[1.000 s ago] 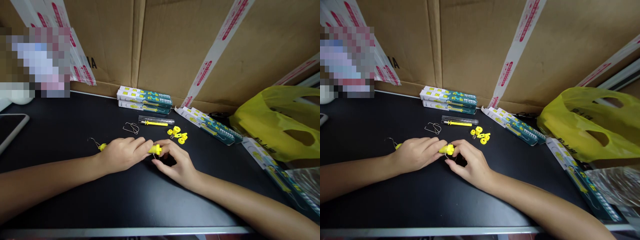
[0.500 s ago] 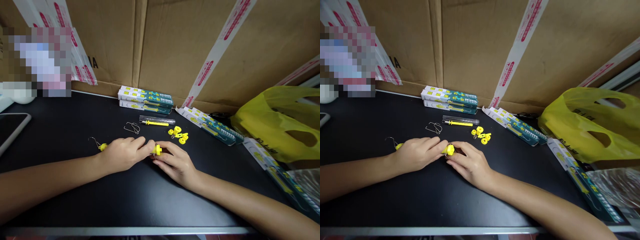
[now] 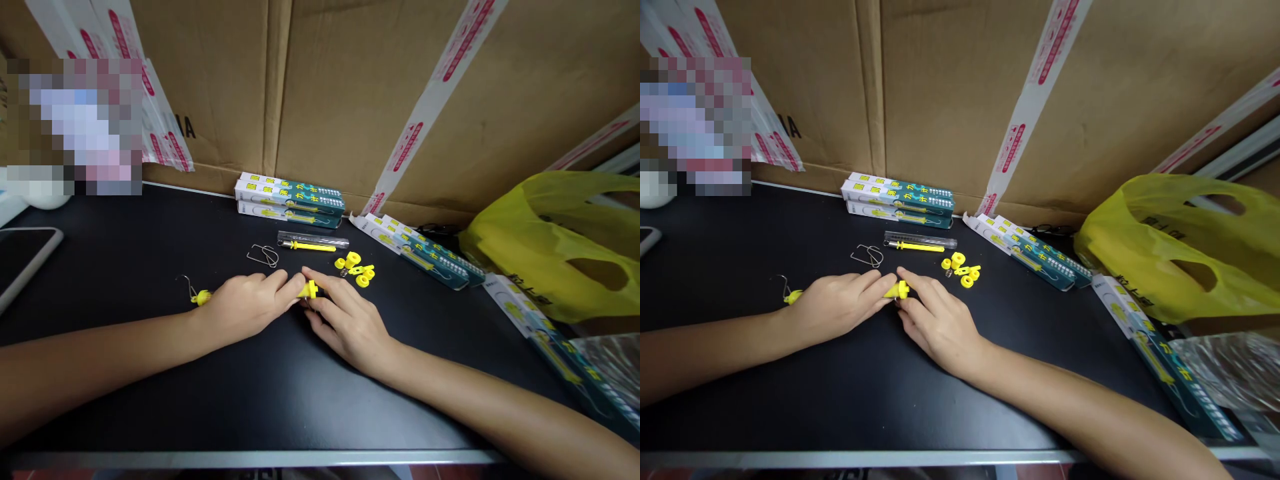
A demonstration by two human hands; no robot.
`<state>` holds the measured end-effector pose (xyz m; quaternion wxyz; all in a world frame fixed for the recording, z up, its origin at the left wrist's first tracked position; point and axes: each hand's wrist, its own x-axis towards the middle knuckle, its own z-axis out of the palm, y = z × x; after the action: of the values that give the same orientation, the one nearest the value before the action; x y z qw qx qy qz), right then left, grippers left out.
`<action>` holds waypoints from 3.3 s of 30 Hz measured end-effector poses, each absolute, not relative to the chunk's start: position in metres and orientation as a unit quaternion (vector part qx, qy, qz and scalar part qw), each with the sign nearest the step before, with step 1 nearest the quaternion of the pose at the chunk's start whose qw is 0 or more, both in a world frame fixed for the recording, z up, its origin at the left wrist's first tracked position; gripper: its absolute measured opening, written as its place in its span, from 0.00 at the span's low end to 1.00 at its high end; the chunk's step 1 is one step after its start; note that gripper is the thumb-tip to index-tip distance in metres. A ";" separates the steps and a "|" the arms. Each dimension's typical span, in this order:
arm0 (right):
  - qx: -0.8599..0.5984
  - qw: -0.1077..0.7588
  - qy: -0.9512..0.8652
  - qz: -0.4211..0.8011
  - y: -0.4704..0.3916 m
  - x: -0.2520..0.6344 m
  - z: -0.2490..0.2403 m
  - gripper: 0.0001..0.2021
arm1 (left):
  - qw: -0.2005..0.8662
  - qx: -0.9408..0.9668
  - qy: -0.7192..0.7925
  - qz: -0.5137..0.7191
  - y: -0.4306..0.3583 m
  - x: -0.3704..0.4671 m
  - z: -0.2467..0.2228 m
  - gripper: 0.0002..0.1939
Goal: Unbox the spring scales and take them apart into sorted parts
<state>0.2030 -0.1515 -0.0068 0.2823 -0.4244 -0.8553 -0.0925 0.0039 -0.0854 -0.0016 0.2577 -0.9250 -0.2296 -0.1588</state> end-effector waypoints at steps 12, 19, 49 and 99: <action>-0.407 0.255 -0.876 -0.041 -0.149 0.209 -0.010 0.07 | 0.241 -0.931 -0.241 -0.129 -0.087 0.004 0.000 0.15; -0.386 0.238 -0.891 -0.028 -0.150 0.212 -0.004 0.06 | 0.239 -0.933 -0.231 -0.136 -0.088 0.002 -0.001 0.15; -0.350 0.397 -0.836 0.141 -0.143 0.221 -0.008 0.08 | 0.200 -0.941 -0.106 -0.250 -0.083 0.002 0.002 0.11; -0.323 0.299 -0.889 -0.129 -0.141 0.205 -0.008 0.04 | 0.028 -0.961 -0.270 -0.047 -0.093 0.007 0.027 0.07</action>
<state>0.2047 -0.1407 -0.0078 0.2987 -0.3230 -0.8887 -0.1290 0.0074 -0.0927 0.0274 0.0281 -0.9613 -0.2699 -0.0467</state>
